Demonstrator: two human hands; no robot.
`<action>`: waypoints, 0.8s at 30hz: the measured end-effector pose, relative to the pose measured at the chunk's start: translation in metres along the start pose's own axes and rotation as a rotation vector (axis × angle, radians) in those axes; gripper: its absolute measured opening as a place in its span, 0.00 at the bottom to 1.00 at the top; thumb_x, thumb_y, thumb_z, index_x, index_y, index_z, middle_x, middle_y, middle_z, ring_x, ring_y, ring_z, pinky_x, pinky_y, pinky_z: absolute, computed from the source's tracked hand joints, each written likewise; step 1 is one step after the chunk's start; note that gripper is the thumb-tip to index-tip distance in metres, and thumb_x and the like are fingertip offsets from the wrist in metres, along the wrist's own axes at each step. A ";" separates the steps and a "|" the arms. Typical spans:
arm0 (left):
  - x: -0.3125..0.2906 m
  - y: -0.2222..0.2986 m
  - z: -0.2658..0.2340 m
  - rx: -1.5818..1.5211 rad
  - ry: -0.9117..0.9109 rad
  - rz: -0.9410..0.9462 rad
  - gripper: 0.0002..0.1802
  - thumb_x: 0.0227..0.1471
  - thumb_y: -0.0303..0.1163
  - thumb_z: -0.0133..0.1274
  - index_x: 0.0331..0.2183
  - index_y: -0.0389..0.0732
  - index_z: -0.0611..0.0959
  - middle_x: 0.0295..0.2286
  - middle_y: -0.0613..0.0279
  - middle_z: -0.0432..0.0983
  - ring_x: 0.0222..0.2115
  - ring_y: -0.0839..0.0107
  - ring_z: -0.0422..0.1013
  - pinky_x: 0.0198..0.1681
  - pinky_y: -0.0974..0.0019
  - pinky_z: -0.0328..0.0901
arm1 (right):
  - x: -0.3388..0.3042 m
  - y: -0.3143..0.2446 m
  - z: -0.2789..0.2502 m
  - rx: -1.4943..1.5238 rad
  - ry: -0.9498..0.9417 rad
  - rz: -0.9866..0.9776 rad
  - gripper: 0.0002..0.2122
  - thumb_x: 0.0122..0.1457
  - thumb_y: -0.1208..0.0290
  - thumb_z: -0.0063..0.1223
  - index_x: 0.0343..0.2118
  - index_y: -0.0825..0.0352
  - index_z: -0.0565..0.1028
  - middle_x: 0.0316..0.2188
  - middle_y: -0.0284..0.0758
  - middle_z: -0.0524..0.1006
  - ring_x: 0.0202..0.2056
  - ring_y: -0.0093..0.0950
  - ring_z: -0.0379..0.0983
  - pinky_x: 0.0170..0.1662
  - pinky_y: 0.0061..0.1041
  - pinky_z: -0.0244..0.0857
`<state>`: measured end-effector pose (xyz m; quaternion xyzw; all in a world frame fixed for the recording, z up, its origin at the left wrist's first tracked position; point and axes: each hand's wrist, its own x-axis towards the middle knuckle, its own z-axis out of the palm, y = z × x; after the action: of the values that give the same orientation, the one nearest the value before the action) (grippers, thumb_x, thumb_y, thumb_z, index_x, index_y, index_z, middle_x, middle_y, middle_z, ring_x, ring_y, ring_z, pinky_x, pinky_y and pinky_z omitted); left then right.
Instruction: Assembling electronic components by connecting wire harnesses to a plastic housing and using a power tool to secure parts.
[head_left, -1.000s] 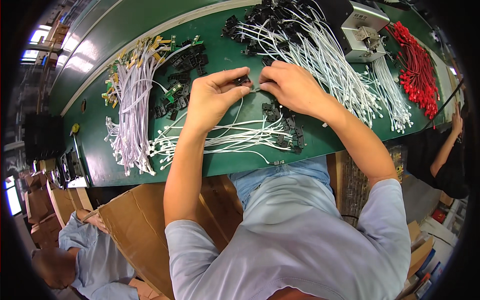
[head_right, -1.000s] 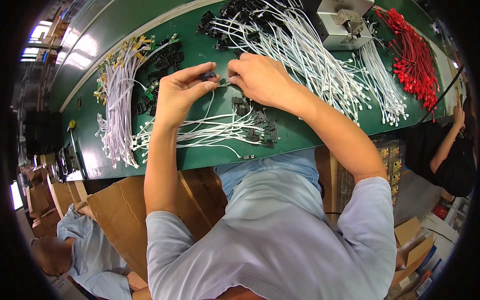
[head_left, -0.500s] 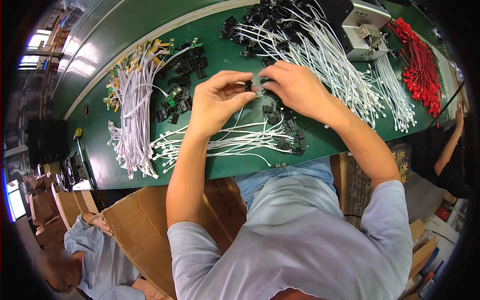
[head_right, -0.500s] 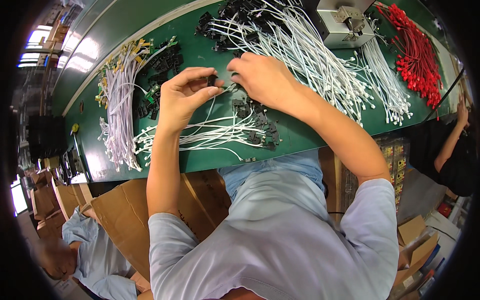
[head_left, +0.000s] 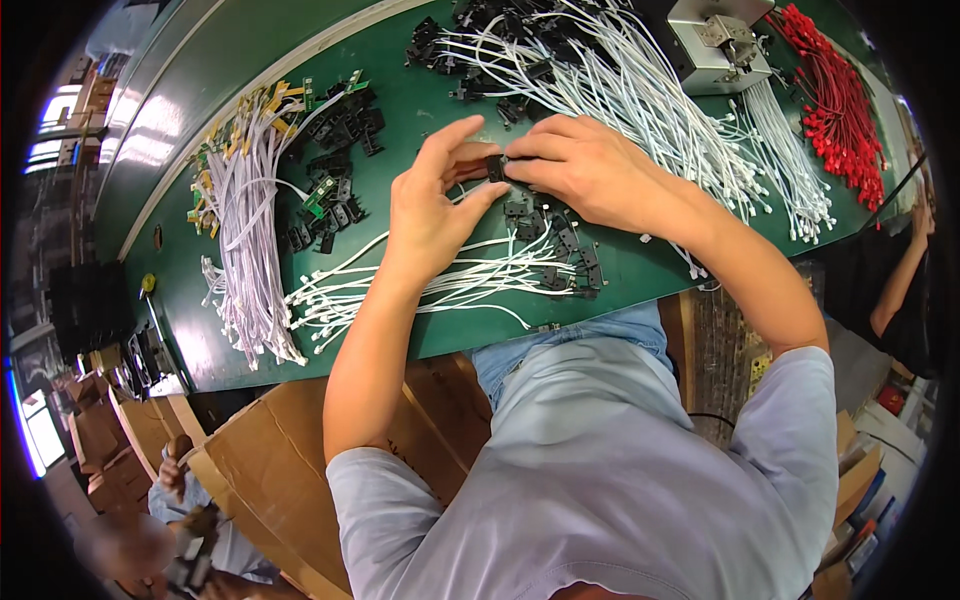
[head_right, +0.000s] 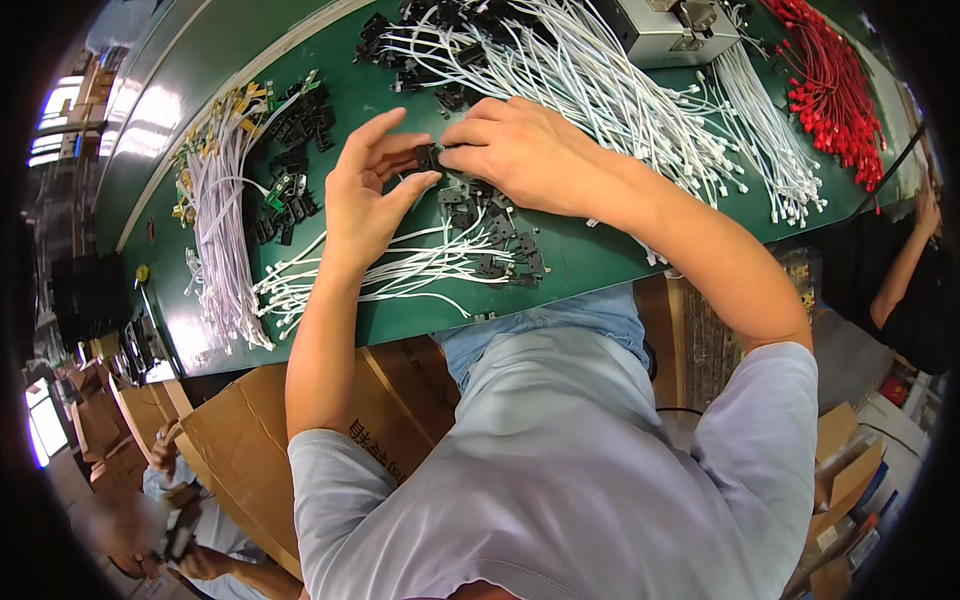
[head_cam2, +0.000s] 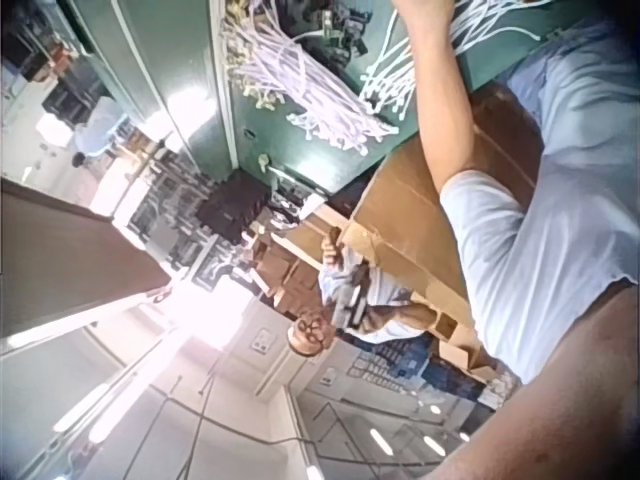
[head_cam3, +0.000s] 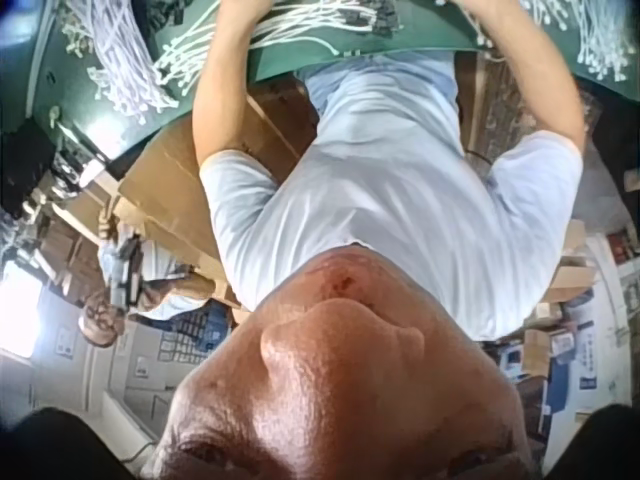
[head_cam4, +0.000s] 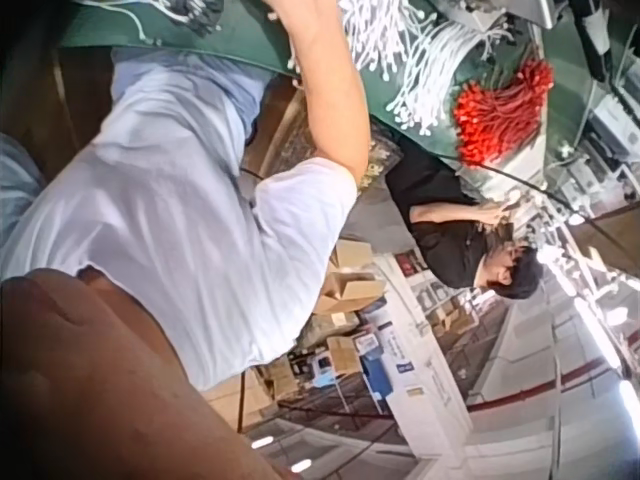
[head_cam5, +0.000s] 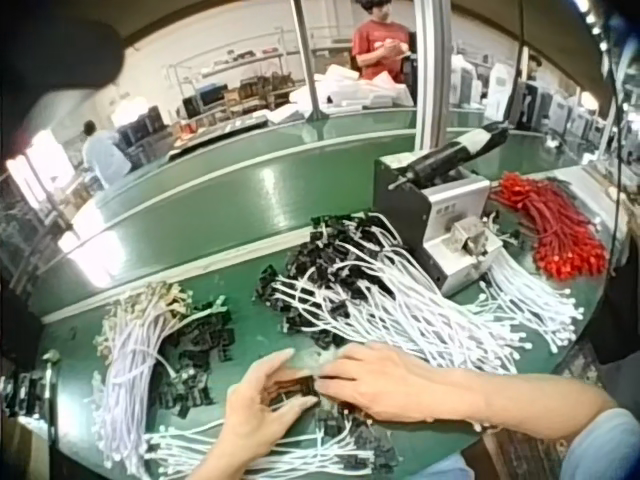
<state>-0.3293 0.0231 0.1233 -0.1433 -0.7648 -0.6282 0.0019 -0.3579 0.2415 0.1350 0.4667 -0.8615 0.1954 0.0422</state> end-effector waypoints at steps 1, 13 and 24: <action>0.000 -0.001 0.001 -0.003 -0.008 -0.005 0.33 0.41 0.16 0.63 0.51 0.36 0.72 0.39 0.54 0.78 0.40 0.67 0.77 0.47 0.66 0.72 | -0.002 0.003 0.005 0.030 0.039 -0.008 0.13 0.51 0.76 0.57 0.41 0.66 0.77 0.47 0.33 0.76 0.50 0.34 0.70 0.51 0.33 0.66; 0.002 -0.009 0.001 0.132 0.064 -0.085 0.45 0.38 0.18 0.67 0.57 0.37 0.63 0.38 0.54 0.81 0.38 0.68 0.78 0.44 0.69 0.72 | -0.016 0.012 0.000 0.017 -0.024 -0.055 0.19 0.52 0.78 0.50 0.49 0.61 0.75 0.55 0.34 0.70 0.57 0.35 0.64 0.56 0.34 0.58; 0.004 -0.007 0.004 0.215 0.023 -0.054 0.45 0.40 0.17 0.65 0.58 0.37 0.61 0.37 0.53 0.81 0.37 0.69 0.77 0.43 0.70 0.71 | -0.022 0.013 0.012 0.011 0.052 -0.040 0.20 0.53 0.77 0.49 0.51 0.63 0.74 0.55 0.32 0.71 0.59 0.32 0.63 0.56 0.33 0.57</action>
<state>-0.3343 0.0269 0.1170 -0.1144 -0.8313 -0.5439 0.0090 -0.3550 0.2612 0.1142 0.4786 -0.8497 0.2112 0.0660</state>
